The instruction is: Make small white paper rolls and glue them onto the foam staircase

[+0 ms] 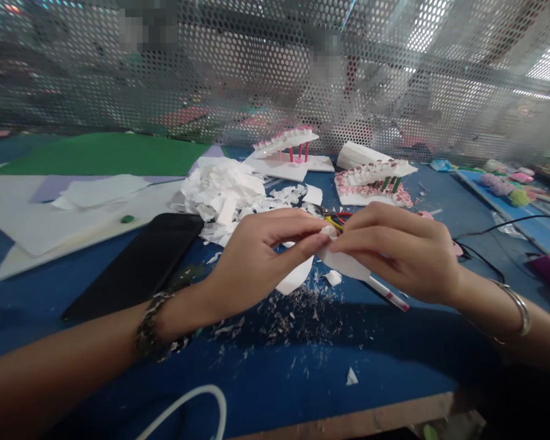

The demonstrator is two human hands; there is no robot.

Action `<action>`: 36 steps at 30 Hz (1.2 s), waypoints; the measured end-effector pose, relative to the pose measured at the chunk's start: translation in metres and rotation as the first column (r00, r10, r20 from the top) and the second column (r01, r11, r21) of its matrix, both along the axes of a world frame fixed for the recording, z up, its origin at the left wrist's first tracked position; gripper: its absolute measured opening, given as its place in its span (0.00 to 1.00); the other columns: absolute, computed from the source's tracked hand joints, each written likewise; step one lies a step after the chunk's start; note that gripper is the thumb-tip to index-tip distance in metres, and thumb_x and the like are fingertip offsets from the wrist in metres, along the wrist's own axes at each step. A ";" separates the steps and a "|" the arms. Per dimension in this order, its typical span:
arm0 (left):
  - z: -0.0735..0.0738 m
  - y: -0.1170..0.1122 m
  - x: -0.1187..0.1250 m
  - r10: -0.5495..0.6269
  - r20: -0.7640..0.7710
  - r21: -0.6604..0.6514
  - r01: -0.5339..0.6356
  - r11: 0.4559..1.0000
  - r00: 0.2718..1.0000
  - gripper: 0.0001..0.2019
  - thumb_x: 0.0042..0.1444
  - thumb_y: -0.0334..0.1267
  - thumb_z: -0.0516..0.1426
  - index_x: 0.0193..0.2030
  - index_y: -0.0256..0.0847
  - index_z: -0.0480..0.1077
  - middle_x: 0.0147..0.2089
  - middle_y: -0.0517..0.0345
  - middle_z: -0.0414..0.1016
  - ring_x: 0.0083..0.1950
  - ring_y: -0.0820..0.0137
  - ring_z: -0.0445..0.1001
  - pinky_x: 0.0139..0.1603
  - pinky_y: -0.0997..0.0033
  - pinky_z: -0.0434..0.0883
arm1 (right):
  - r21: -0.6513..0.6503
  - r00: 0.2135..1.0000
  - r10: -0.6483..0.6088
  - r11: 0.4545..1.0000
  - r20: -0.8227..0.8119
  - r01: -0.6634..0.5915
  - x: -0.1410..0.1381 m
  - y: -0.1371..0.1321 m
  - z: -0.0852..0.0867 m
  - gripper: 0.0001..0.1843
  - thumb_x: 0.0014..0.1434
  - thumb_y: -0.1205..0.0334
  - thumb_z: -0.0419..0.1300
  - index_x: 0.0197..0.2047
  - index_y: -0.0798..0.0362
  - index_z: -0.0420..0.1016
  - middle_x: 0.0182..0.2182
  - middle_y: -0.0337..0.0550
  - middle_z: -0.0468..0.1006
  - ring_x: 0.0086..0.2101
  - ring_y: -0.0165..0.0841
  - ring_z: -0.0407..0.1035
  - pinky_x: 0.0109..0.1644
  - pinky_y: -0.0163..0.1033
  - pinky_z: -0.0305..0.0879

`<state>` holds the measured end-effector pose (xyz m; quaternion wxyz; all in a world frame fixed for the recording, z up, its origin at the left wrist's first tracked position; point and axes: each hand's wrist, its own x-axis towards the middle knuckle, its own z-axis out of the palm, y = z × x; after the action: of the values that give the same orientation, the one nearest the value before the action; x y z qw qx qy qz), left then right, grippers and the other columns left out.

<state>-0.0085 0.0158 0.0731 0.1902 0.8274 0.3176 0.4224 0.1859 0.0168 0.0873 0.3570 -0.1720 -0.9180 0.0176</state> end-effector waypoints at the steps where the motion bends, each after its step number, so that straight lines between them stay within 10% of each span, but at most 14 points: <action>1: 0.000 0.000 0.000 0.001 0.007 -0.017 -0.001 1.000 1.000 0.07 0.56 0.35 0.54 0.33 0.39 0.73 0.32 0.60 0.75 0.32 0.75 0.72 0.31 0.81 0.68 | 0.022 1.000 -0.014 1.000 0.004 0.014 0.000 0.000 0.000 0.07 0.58 0.71 0.53 0.39 0.53 0.69 0.36 0.42 0.72 0.36 0.26 0.68 0.39 0.31 0.66; 17: -0.005 0.003 0.001 -0.037 -0.002 -0.102 0.036 0.994 0.999 0.08 0.55 0.36 0.55 0.30 0.37 0.73 0.30 0.59 0.74 0.31 0.75 0.70 0.31 0.81 0.66 | 0.311 0.977 -0.170 0.943 0.131 0.122 0.006 -0.004 -0.004 0.08 0.57 0.73 0.53 0.40 0.57 0.67 0.32 0.45 0.71 0.34 0.29 0.64 0.35 0.35 0.63; 36: -0.008 -0.005 0.002 -0.040 -0.039 0.061 0.043 0.997 0.998 0.04 0.53 0.33 0.57 0.37 0.39 0.71 0.35 0.58 0.73 0.36 0.75 0.69 0.38 0.80 0.68 | 0.001 0.991 -0.123 0.992 -0.061 0.123 -0.005 0.001 -0.006 0.03 0.56 0.67 0.56 0.30 0.54 0.66 0.27 0.39 0.71 0.29 0.25 0.65 0.35 0.32 0.64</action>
<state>-0.0065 0.0107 0.0655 0.1674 0.8471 0.2907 0.4122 0.1808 0.0182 0.0815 0.3855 -0.2267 -0.8944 -0.0013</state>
